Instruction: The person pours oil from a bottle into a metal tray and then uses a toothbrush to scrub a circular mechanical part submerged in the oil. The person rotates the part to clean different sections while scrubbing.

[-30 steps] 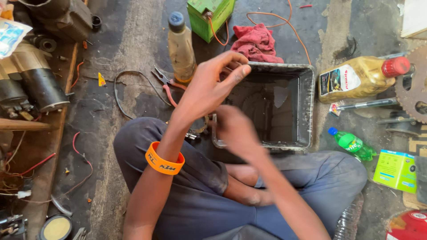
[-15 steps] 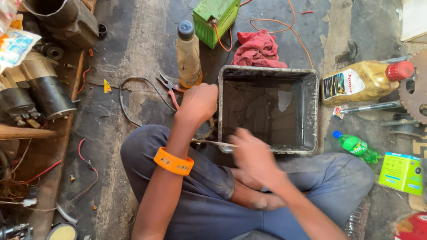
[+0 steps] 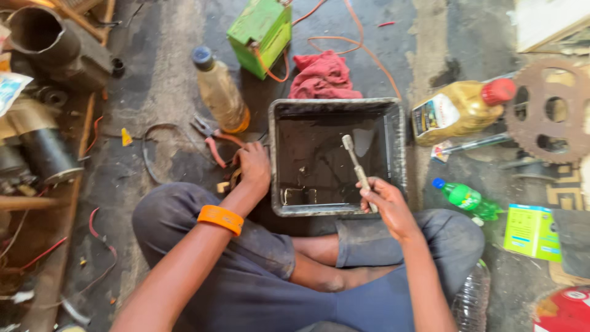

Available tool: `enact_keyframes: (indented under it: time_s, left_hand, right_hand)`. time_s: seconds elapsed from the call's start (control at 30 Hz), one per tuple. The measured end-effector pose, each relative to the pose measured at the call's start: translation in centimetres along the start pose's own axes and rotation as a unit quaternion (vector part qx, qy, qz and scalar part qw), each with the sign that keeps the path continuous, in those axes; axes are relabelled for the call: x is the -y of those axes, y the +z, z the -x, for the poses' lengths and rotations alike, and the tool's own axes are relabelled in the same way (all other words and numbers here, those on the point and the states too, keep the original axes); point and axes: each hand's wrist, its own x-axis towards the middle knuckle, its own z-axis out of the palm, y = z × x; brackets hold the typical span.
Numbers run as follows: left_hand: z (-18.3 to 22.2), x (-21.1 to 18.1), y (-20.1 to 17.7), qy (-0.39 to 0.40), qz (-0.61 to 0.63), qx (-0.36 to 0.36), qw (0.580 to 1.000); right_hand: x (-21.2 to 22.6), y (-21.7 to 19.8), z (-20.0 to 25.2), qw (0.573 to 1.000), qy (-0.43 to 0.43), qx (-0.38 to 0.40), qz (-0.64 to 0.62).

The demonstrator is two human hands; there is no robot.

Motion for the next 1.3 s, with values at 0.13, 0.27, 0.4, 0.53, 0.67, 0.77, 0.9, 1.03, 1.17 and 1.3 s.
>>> enact_keyframes:
  time_s: [0.13, 0.27, 0.4, 0.53, 0.67, 0.77, 0.9, 1.03, 1.17, 1.3]
  left_hand:
    - [0.1, 0.9, 0.1, 0.074, 0.023, 0.063, 0.995]
    - [0.1, 2.0, -2.3, 0.115, 0.034, 0.127, 0.985]
    - [1.2, 3.8, -5.6, 0.010, 0.049, 0.158, 0.986]
    - [3.8, 6.3, -8.3, 0.000, 0.098, 0.126, 0.987]
    - [6.4, 8.1, -12.0, 0.030, 0.161, 0.097, 0.982]
    - [8.5, 9.5, -15.7, 0.061, 0.189, -0.006, 0.980]
    - [10.3, 11.4, -22.6, 0.097, 0.245, -0.051, 0.963]
    - [10.4, 12.1, -28.2, 0.174, 0.296, -0.103, 0.933]
    - [7.0, 10.4, -30.0, 0.293, 0.339, -0.034, 0.893]
    - [3.6, 5.6, -29.0, 0.357, 0.352, 0.053, 0.864]
  right_hand:
    - [0.2, -0.1, 0.0, 1.000, 0.001, -0.018, 0.001]
    - [0.8, 0.5, 0.2, 0.999, 0.016, -0.035, -0.014]
    - [1.3, 0.4, 0.1, 0.999, 0.027, -0.041, -0.016]
    - [1.0, 0.0, 0.2, 0.999, 0.019, -0.047, -0.019]
    - [1.4, -0.2, -0.2, 0.998, 0.013, -0.048, -0.025]
    - [1.1, -0.3, 0.0, 0.998, 0.017, -0.055, -0.034]
    - [0.7, -0.6, -0.4, 0.997, 0.016, -0.066, -0.045]
    - [0.7, -1.1, -0.5, 0.995, 0.018, -0.075, -0.059]
    - [1.0, -1.4, -0.2, 0.993, 0.014, -0.084, -0.081]
    - [1.0, -2.0, -0.3, 0.990, 0.010, -0.099, -0.101]
